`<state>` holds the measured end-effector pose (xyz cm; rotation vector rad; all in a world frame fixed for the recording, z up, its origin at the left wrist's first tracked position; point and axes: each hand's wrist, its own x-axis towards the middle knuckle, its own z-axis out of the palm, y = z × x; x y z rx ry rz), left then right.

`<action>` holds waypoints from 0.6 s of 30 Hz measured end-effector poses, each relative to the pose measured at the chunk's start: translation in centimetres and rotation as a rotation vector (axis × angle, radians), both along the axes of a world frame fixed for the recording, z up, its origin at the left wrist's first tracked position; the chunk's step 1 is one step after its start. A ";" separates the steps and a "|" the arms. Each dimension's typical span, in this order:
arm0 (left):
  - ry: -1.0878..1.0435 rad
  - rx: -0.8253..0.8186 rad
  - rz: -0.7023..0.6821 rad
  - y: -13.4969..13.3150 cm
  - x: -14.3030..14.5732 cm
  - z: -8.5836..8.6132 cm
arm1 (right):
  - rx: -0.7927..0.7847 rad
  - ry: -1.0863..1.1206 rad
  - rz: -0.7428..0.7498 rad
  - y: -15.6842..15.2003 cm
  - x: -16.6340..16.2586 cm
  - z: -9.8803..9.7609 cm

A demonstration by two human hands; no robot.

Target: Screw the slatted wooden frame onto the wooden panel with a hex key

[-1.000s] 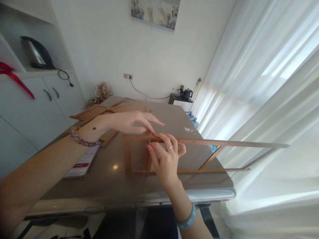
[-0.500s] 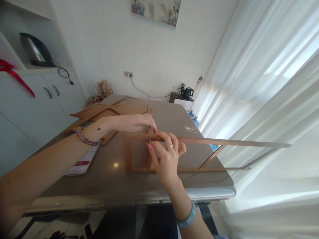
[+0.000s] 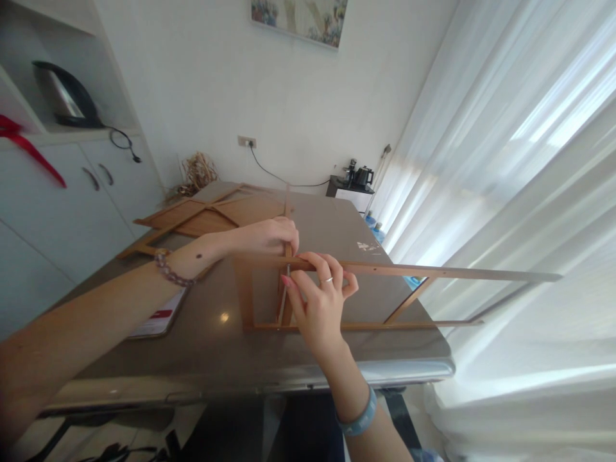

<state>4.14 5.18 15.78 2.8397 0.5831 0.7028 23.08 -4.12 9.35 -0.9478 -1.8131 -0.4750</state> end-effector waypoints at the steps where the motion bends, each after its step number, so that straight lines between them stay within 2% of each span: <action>1: 0.000 -0.005 0.003 0.0 -0.1 0.0 | 0.001 -0.003 -0.006 0.0 0.0 0.0; 6: 0.022 -0.030 0.007 -0.3 -0.4 0.3 | 0.003 -0.006 -0.010 -0.2 0.0 0.0; 14: 0.145 -0.212 0.034 -2.1 -0.8 2.5 | -0.008 0.013 -0.004 -0.3 -0.2 0.1; 18: 0.225 -0.235 0.022 -2.7 -0.8 3.0 | -0.008 0.014 -0.006 -0.3 -0.2 0.0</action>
